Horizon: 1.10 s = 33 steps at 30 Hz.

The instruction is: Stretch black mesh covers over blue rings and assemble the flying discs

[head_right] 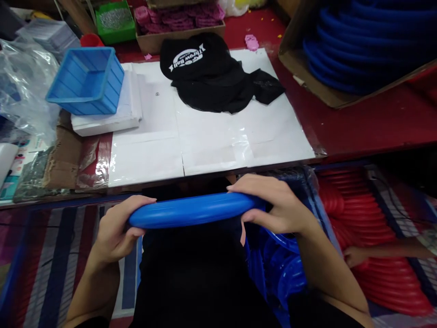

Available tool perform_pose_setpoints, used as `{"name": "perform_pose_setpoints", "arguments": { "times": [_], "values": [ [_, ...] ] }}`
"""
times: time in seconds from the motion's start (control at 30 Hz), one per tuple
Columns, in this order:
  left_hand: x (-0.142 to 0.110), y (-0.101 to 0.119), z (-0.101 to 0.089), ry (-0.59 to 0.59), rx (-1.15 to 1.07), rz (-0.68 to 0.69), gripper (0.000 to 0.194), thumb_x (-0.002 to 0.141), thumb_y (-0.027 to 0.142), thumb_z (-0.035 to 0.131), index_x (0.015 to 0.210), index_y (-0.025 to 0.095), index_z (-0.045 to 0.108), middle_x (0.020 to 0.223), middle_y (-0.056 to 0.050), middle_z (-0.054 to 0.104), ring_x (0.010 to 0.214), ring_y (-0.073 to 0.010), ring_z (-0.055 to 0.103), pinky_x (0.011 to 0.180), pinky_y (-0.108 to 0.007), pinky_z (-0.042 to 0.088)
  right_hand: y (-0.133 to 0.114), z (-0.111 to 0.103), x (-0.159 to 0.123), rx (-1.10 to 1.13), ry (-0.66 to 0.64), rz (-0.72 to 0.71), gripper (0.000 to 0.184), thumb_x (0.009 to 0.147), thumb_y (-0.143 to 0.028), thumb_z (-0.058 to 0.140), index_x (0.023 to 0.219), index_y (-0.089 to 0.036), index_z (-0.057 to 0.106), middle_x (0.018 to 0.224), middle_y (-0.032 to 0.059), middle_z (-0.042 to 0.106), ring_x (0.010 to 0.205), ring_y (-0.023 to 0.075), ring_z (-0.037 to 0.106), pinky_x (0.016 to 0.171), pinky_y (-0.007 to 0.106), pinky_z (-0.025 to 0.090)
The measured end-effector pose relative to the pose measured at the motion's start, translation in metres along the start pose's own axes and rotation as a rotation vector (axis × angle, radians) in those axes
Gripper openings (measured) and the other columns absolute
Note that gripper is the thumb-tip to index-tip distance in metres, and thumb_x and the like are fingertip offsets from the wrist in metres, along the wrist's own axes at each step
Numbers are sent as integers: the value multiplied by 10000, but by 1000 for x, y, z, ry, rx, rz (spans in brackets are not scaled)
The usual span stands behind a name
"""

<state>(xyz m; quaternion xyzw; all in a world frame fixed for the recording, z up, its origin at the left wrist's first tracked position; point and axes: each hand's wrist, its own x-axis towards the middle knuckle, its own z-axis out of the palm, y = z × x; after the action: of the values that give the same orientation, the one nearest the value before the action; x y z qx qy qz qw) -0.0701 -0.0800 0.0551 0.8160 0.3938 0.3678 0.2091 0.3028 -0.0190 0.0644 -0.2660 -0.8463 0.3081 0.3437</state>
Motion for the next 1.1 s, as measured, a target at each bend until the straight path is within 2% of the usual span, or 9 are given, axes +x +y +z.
{"name": "perform_pose_setpoints", "arguments": {
  "times": [0.13,0.4,0.53,0.63,0.7,0.77,0.87,1.03,1.1],
  "values": [
    [15,9,8,-52,150,196,433,1112,473,547,1318,104,644,1098,-166,807,958,-256,792,871,-360,639,-32,22,20,-270,-166,-82,459,1063,-455,658,1389,-132,652,1146,148,823,1014,269,805,878,377,653],
    [14,19,10,53,169,208,366,1080,389,624,1286,91,674,1050,-165,810,912,-266,784,821,-382,634,-39,65,17,-343,166,-194,361,1083,-388,582,1258,-84,667,935,147,794,780,262,776,689,375,634],
    [17,17,2,-11,131,197,417,1054,433,682,1331,122,674,1138,-159,815,990,-256,804,880,-352,652,-25,57,10,-220,115,-143,394,1058,-444,636,1315,-151,696,1000,110,818,870,257,808,787,367,662],
    [9,-3,-9,-48,48,127,517,1058,523,648,1447,182,640,1289,-156,791,1131,-262,794,969,-356,648,0,48,-9,-62,137,-55,408,1027,-495,683,1338,-238,737,1103,78,836,966,266,818,880,372,663],
    [-3,-20,-12,20,13,-1,553,1050,595,626,1430,195,657,1239,-131,810,1059,-253,807,903,-332,653,25,49,-26,94,296,89,429,1029,-541,647,1349,-272,746,1136,70,835,971,277,819,829,372,671],
    [-16,-35,-11,183,-16,-65,589,1026,696,593,1244,166,730,970,-78,824,787,-209,789,687,-276,618,48,53,-39,251,418,159,454,1025,-581,614,1346,-289,747,1145,67,835,947,289,823,760,384,680],
    [-26,-40,-8,317,1,-90,567,1044,690,560,1059,149,730,751,-17,744,574,-148,677,547,-246,516,60,56,-39,333,320,165,511,1021,-628,601,1371,-281,734,1187,86,831,976,311,824,758,400,684],
    [-10,-5,-15,52,215,107,439,1048,582,643,1107,151,699,847,-42,791,665,-162,736,610,-261,511,1,42,10,5,-10,-7,620,984,-539,747,1520,-255,618,1316,141,783,1200,340,762,1011,468,629],
    [-2,9,-17,-28,314,190,455,1050,581,639,1108,132,687,804,-44,769,614,-167,704,568,-283,480,-27,46,30,-225,-140,-120,575,980,-457,779,1475,-199,638,1248,161,796,1119,329,775,959,457,637]
  ]
}}
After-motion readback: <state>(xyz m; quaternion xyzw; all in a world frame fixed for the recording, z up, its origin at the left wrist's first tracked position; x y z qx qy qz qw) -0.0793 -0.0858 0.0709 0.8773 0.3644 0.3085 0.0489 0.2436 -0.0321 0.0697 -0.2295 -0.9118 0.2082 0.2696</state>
